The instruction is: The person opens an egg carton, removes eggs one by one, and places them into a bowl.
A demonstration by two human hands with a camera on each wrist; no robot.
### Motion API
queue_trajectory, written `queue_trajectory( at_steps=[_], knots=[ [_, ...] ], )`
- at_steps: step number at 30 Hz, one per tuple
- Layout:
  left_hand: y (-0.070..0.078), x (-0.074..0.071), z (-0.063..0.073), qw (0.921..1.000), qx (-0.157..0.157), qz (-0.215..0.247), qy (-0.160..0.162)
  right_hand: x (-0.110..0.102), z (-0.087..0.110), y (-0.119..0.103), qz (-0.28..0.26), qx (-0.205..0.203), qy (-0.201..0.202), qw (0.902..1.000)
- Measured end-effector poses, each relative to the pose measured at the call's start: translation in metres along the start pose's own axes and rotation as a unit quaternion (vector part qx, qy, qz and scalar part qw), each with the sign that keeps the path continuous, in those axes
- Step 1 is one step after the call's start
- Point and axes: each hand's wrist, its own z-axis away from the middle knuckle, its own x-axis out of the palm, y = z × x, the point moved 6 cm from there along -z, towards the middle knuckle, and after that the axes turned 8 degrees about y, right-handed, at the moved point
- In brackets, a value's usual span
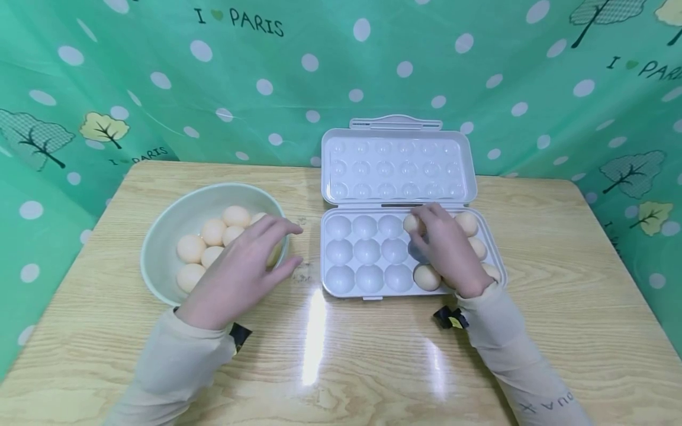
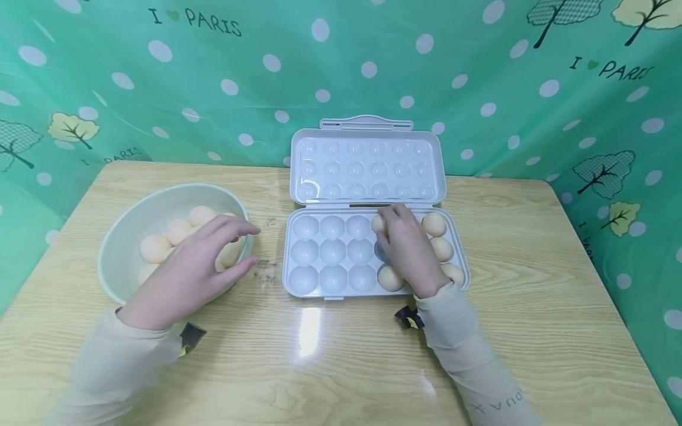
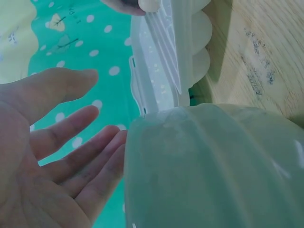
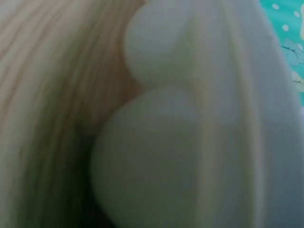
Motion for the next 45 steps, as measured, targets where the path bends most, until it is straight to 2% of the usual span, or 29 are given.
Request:
queue_trajectory(
  at_steps=[4, 9, 13, 17, 28, 34, 41, 45],
  knots=[
    [0.001, 0.001, 0.000, 1.0000, 0.005, 0.000, 0.003, 0.000, 0.000, -0.002, 0.011, -0.021, 0.002, 0.9997],
    [0.001, 0.001, 0.001, 0.9999, 0.009, 0.000, 0.010, -0.006, -0.001, -0.002, -0.027, -0.006, 0.023, 0.9994],
    [0.002, 0.001, 0.001, 0.9998, 0.012, 0.000, 0.015, -0.014, 0.000, -0.008, -0.048, -0.009, 0.052, 0.9975],
    [0.003, 0.000, 0.001, 0.9998, 0.013, 0.002, 0.018, -0.020, 0.002, -0.016, -0.077, -0.012, 0.062, 0.9951],
    [0.007, 0.001, 0.002, 0.9996, 0.020, 0.006, 0.019, -0.025, 0.008, -0.043, -0.100, -0.061, 0.087, 0.9893],
    [0.011, 0.003, 0.003, 0.9984, 0.041, 0.014, 0.037, -0.027, 0.014, -0.060, -0.113, -0.076, 0.093, 0.9863],
    [0.015, 0.004, 0.003, 0.9975, 0.054, 0.017, 0.041, -0.024, 0.022, -0.080, -0.136, -0.112, 0.105, 0.9788],
    [0.017, 0.005, 0.004, 0.9968, 0.062, 0.020, 0.045, -0.024, 0.025, -0.087, -0.157, -0.115, 0.107, 0.9751]
  ],
)
